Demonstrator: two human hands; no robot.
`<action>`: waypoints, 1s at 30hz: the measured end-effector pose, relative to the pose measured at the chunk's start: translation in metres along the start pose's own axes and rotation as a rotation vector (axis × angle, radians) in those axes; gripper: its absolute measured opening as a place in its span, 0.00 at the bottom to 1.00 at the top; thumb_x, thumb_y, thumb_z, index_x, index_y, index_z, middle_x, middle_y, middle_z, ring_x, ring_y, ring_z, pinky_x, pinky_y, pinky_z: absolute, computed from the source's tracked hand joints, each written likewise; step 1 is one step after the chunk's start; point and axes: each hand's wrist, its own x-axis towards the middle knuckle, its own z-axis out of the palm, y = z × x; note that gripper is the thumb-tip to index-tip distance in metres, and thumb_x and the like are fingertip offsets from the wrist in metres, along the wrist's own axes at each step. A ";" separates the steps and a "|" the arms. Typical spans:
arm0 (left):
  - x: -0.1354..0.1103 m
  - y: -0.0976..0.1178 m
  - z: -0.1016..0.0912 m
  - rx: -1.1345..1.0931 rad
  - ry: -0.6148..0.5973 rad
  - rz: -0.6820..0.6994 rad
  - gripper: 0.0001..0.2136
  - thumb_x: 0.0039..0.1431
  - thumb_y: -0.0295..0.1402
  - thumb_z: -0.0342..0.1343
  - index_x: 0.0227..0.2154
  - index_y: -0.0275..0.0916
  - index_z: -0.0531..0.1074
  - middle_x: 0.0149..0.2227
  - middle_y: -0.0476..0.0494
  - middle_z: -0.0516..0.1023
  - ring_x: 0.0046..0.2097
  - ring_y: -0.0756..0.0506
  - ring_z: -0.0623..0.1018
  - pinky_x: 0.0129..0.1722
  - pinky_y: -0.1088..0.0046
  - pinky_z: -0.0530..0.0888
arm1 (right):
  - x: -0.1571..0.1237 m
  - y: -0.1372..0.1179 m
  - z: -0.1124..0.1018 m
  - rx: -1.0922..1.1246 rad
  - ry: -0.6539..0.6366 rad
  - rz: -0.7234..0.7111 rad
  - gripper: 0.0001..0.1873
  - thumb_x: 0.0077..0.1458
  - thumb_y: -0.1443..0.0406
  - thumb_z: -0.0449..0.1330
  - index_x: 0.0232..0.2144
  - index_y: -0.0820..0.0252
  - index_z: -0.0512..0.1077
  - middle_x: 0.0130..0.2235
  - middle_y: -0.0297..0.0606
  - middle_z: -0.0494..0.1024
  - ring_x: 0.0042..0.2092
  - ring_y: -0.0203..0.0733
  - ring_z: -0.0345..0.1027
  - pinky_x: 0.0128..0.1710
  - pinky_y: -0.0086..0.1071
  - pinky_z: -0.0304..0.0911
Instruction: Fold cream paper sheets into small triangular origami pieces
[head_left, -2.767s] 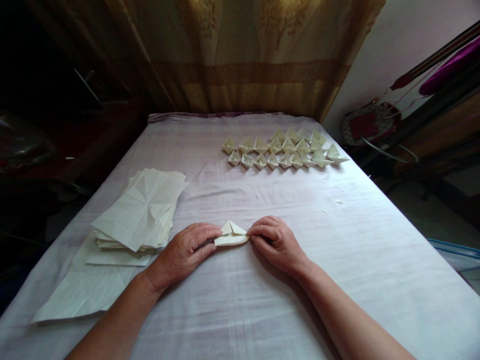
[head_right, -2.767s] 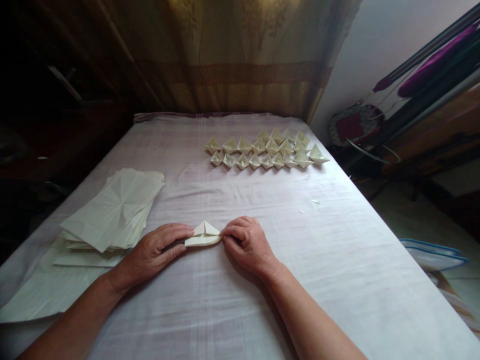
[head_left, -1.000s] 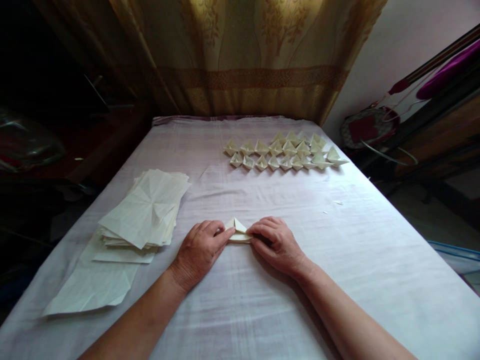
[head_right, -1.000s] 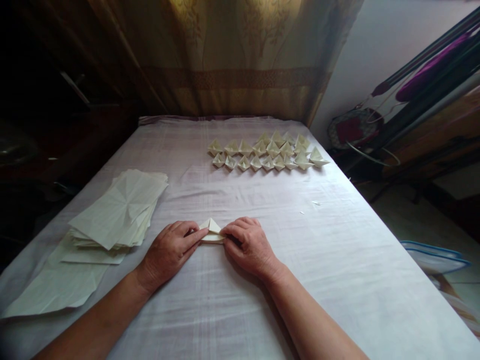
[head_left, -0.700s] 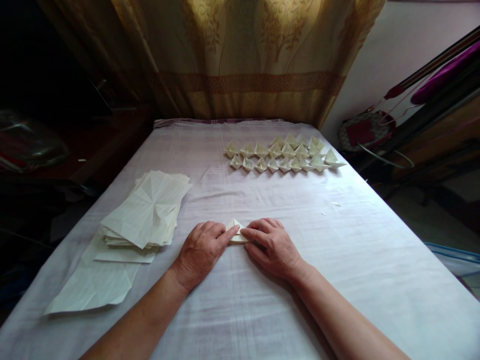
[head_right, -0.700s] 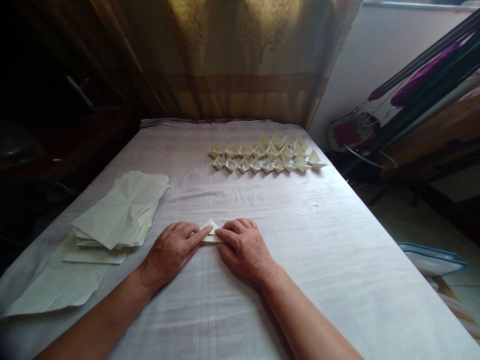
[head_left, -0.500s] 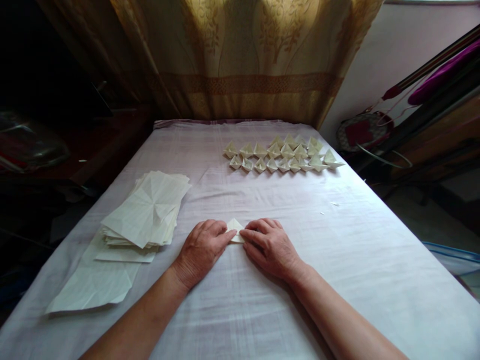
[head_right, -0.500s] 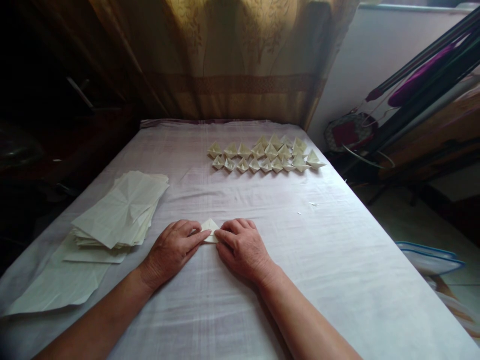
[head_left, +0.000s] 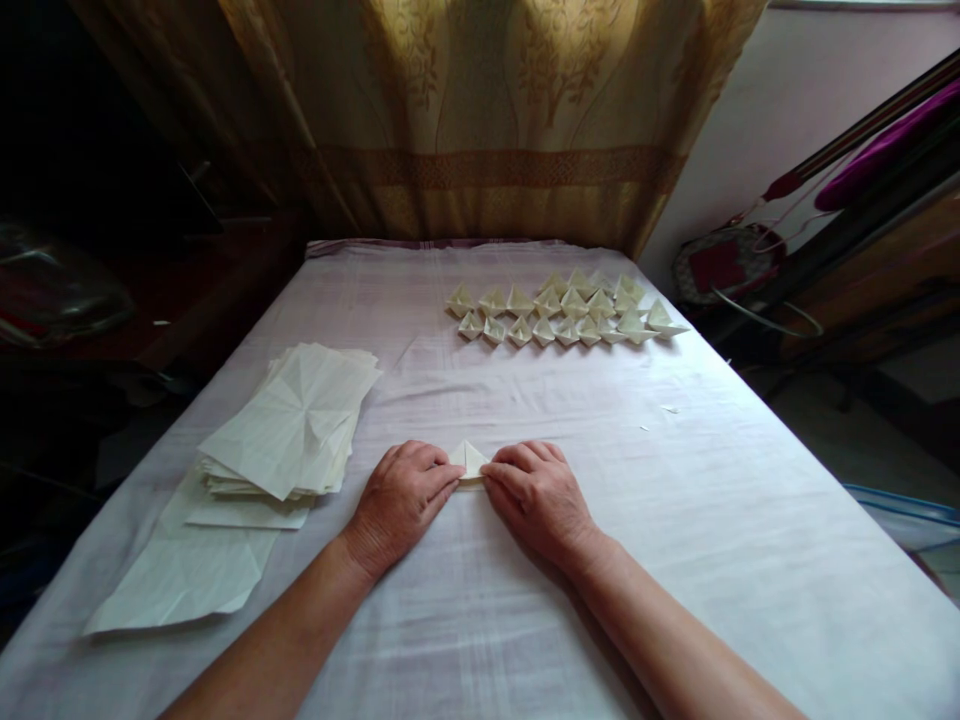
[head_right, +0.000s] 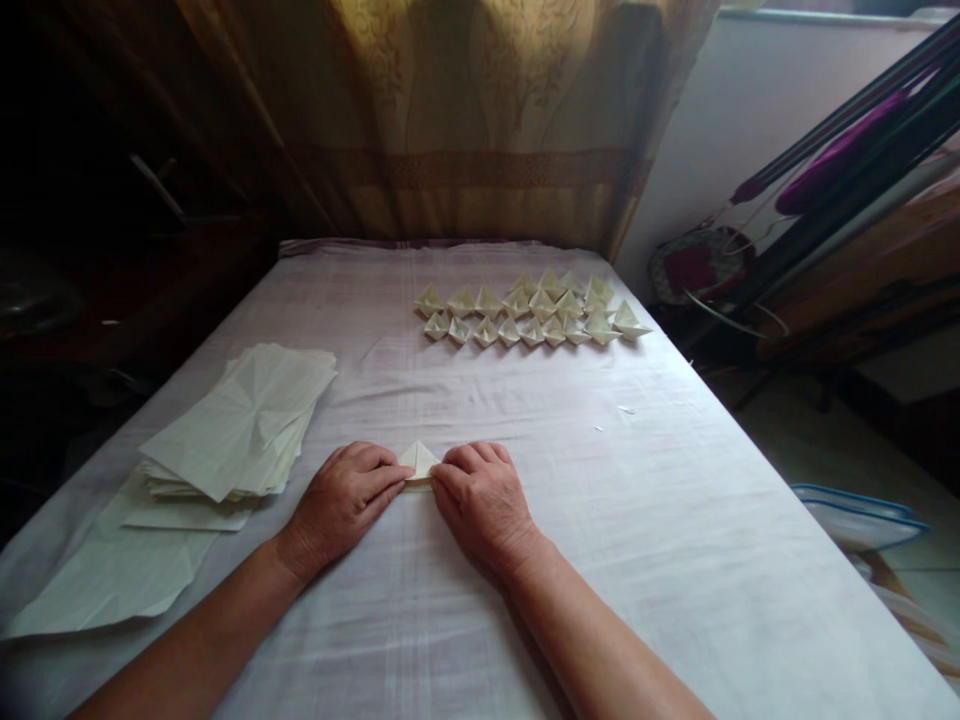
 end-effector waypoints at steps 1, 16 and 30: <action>0.000 0.000 -0.001 0.006 -0.004 -0.019 0.06 0.64 0.31 0.55 0.39 0.42 0.78 0.37 0.46 0.78 0.40 0.45 0.73 0.42 0.67 0.68 | 0.000 0.001 0.001 0.020 0.004 0.027 0.05 0.59 0.67 0.61 0.34 0.55 0.77 0.36 0.35 0.78 0.38 0.42 0.67 0.41 0.36 0.55; 0.001 -0.003 -0.003 0.090 -0.010 -0.177 0.06 0.65 0.33 0.54 0.34 0.40 0.75 0.33 0.47 0.78 0.39 0.43 0.73 0.41 0.65 0.66 | 0.003 0.004 0.008 0.035 0.010 0.271 0.08 0.58 0.64 0.61 0.27 0.57 0.73 0.34 0.35 0.76 0.39 0.43 0.67 0.42 0.37 0.53; 0.002 0.004 0.002 0.180 -0.012 -0.204 0.04 0.65 0.31 0.53 0.37 0.41 0.72 0.35 0.47 0.78 0.39 0.42 0.72 0.41 0.64 0.64 | 0.007 -0.002 0.010 0.004 -0.016 0.341 0.10 0.58 0.64 0.59 0.25 0.57 0.68 0.31 0.34 0.73 0.37 0.43 0.64 0.40 0.37 0.50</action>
